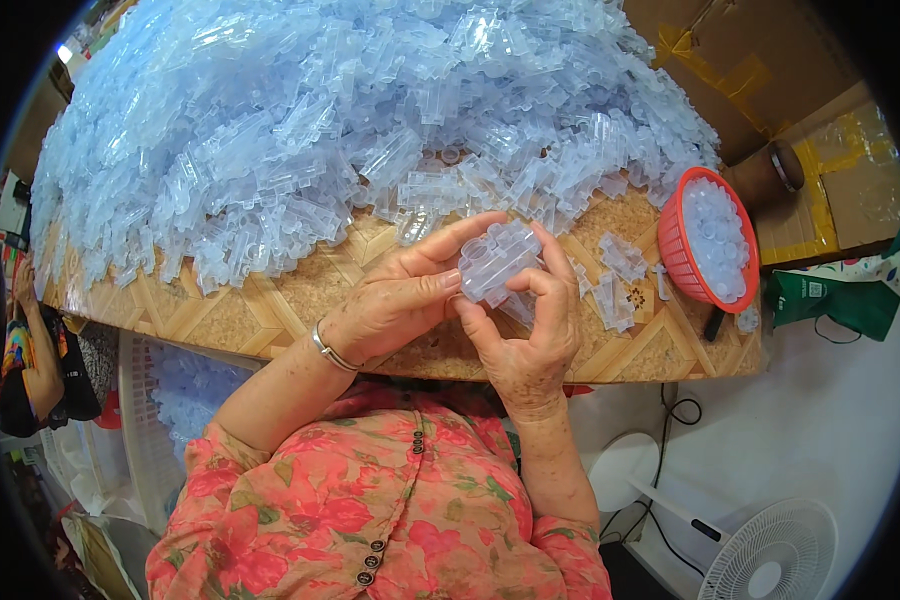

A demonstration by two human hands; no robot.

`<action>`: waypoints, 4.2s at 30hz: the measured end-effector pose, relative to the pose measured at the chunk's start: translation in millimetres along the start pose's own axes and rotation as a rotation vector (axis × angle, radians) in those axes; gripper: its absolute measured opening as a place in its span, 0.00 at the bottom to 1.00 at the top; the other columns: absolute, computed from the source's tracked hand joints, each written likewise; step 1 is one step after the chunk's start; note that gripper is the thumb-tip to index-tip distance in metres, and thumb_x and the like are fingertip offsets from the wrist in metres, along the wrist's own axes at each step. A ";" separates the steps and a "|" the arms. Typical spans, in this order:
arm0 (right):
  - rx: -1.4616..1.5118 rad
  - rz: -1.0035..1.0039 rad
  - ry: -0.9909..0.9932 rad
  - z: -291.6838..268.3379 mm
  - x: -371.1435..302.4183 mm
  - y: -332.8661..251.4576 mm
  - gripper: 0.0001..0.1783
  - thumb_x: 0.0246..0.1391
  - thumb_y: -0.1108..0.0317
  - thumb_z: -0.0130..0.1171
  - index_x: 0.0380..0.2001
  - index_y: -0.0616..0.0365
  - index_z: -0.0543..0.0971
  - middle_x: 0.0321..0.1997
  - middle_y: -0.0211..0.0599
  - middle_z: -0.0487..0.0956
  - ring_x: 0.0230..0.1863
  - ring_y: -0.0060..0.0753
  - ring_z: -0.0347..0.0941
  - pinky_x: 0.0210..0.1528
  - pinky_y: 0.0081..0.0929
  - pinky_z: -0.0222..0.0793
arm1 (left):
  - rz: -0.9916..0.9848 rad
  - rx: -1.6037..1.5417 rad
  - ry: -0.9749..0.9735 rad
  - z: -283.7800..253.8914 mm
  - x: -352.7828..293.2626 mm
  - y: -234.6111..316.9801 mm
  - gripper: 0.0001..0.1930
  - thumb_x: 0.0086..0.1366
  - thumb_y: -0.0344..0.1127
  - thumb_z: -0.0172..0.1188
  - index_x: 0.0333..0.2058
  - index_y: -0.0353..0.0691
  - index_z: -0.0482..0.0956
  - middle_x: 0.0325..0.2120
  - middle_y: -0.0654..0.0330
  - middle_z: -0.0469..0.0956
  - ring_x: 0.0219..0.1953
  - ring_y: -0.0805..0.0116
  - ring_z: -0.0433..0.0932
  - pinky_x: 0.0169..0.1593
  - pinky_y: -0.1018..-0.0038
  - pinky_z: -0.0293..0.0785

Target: The person sits on the floor and assembles small translucent plastic components by hand. They pick up individual parts from a large pile, fit them together, and place the assembled units into a red basket.

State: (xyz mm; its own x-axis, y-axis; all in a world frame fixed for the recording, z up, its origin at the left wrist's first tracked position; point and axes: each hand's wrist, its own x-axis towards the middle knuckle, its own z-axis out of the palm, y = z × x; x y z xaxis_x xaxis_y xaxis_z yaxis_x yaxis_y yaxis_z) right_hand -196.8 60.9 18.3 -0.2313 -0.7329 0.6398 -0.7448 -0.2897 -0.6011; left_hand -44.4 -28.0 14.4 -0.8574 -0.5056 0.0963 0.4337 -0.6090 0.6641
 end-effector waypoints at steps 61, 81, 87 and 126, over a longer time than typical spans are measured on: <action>0.322 0.059 0.057 3.0 -31.3 -5.0 0.46 0.49 0.64 0.77 0.64 0.63 0.60 0.68 0.60 0.67 0.70 0.54 0.65 0.71 0.47 0.61 | 0.124 0.674 0.015 37.4 -27.3 -0.7 0.31 0.72 0.30 0.57 0.71 0.34 0.59 0.69 0.56 0.64 0.67 0.70 0.65 0.67 0.71 0.62; 0.468 0.055 0.077 8.5 -42.6 -8.5 0.47 0.49 0.62 0.78 0.64 0.60 0.57 0.70 0.66 0.63 0.69 0.57 0.65 0.69 0.49 0.64 | 0.251 0.907 -0.016 40.0 -36.4 1.1 0.30 0.73 0.34 0.56 0.70 0.33 0.60 0.68 0.49 0.65 0.69 0.59 0.65 0.69 0.66 0.60; 0.462 0.031 0.068 4.2 -42.6 -5.1 0.48 0.49 0.61 0.79 0.64 0.59 0.57 0.69 0.67 0.63 0.70 0.57 0.64 0.70 0.49 0.63 | 0.217 0.927 -0.108 37.1 -37.1 5.7 0.32 0.75 0.37 0.52 0.73 0.33 0.54 0.71 0.47 0.59 0.72 0.55 0.59 0.72 0.64 0.55; 0.467 0.054 0.096 3.6 -44.1 -3.1 0.50 0.44 0.61 0.81 0.63 0.56 0.58 0.68 0.67 0.66 0.70 0.59 0.65 0.70 0.50 0.63 | 0.149 0.551 -0.070 38.3 -37.9 -9.7 0.35 0.74 0.35 0.57 0.74 0.36 0.53 0.70 0.54 0.62 0.69 0.66 0.64 0.67 0.70 0.64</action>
State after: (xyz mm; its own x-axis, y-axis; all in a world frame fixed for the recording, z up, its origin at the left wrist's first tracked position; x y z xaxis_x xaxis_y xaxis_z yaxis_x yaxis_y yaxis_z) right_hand -182.1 91.9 -9.7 -0.3352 -0.7010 0.6294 -0.3738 -0.5143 -0.7719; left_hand -26.8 20.5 32.7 -0.8223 -0.5089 0.2547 0.3590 -0.1167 0.9260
